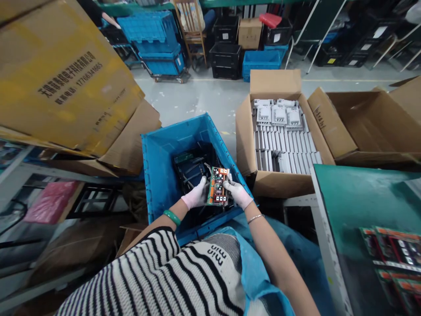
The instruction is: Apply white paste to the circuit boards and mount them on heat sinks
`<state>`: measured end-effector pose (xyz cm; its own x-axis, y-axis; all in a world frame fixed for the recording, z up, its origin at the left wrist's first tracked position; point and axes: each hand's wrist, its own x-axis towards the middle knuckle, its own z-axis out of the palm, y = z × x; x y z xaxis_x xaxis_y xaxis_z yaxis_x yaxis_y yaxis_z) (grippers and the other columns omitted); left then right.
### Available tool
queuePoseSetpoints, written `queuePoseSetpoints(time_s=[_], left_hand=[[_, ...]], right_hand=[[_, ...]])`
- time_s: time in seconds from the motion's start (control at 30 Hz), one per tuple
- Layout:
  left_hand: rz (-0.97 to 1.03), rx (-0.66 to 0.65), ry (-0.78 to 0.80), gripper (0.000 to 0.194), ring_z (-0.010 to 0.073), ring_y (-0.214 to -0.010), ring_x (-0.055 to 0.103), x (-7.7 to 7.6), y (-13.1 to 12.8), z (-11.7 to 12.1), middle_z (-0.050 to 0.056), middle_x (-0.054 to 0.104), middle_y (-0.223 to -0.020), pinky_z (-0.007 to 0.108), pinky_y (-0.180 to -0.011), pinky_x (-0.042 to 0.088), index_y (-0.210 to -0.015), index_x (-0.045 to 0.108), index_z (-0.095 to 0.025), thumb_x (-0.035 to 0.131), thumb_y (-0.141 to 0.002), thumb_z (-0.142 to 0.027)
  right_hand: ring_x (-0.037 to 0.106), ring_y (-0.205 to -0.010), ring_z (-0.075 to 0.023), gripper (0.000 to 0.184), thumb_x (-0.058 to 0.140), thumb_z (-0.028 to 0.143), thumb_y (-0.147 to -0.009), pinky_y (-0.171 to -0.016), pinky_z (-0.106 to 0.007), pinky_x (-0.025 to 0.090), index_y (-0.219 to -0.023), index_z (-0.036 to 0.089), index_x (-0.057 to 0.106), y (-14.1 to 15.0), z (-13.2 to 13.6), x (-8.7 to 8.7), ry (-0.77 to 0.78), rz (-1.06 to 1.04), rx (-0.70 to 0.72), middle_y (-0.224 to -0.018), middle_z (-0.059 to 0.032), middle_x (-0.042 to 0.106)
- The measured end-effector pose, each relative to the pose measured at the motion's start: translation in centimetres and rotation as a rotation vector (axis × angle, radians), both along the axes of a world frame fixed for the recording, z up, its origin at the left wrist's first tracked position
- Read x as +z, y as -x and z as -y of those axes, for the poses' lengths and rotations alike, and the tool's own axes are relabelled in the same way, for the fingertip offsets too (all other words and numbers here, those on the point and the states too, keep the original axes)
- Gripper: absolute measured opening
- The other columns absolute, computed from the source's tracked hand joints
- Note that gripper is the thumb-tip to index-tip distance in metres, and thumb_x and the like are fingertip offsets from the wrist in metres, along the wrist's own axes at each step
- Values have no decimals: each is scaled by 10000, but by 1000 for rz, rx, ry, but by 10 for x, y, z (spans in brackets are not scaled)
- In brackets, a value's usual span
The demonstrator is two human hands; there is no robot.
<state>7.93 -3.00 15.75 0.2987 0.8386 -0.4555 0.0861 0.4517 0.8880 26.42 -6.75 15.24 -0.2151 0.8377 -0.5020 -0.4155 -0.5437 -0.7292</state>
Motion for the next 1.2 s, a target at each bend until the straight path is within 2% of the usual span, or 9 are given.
queuePoseSetpoints(time_s=[0.07,0.17,0.37,0.47,0.57,0.77,0.93,1.03,1.2], left_hand=[[174,-98,113,801,337,-1199,600,-7,-4,10,135,660,-1225,535,-1044,464,-1178,620,-216,410,-765,-870],[341,-166,185,860,323,-1116,650,-15,-6,17,138,642,-1258,524,-1010,490,-1312,512,-252,610,-685,-832],[273,-136,95,1193,337,-1193,600,-16,-3,17,169,545,-1373,570,-1057,438,-1495,208,-281,924,-555,-442],[230,-119,38,1390,345,-1264,542,-15,-8,20,194,486,-1423,574,-1112,380,-1532,22,-240,942,-490,-250],[185,-87,-42,1419,361,-1284,522,-16,-16,25,215,420,-1473,593,-1095,390,-1526,-109,-240,898,-525,-233],[148,16,-111,1230,360,-1266,536,-14,-26,30,194,489,-1424,547,-1085,425,-1512,157,-178,865,-509,-261],[79,277,-142,946,294,-1115,638,-13,-26,13,117,639,-1239,496,-1022,495,-1388,368,-194,823,-565,-298],[-1,417,-198,748,247,-1103,645,-12,-22,-3,78,658,-1197,433,-1031,497,-1309,428,-218,780,-652,-284],[-105,533,-237,659,221,-1037,671,-12,-21,-13,69,677,-1136,396,-1000,519,-1253,474,-212,784,-672,-238]], right_hand=[[686,-674,-179,316,757,453,-748,-735,-312,583,-851,177,645,-1,0,2,-2,30,9,-620,2,671],[670,-649,-172,314,755,456,-751,-716,-298,577,-854,180,647,-1,0,2,-11,76,30,-553,29,621],[703,-752,-184,326,697,444,-796,-805,-327,575,-975,175,654,2,-1,-8,-46,147,54,-760,-22,728],[714,-870,-198,340,656,433,-824,-892,-350,553,-1030,163,653,2,-2,-17,-70,200,57,-897,-59,755],[716,-918,-207,368,593,440,-864,-914,-360,547,-1096,159,645,2,-3,-24,-96,259,75,-969,-81,759],[698,-1036,-207,454,417,463,-952,-935,-343,541,-1240,164,603,1,-4,-24,-194,430,108,-1099,-91,742],[465,-1366,-195,447,425,348,-959,-1184,-346,303,-1355,177,542,3,-5,-16,-330,694,57,-1436,-87,549],[525,-1310,-209,401,425,290,-959,-1178,-350,314,-1310,188,592,5,-3,-12,-383,798,104,-1363,-89,611],[655,-1128,-254,408,487,299,-947,-1092,-405,420,-1342,242,571,6,1,-9,-399,896,207,-1153,-71,725]])
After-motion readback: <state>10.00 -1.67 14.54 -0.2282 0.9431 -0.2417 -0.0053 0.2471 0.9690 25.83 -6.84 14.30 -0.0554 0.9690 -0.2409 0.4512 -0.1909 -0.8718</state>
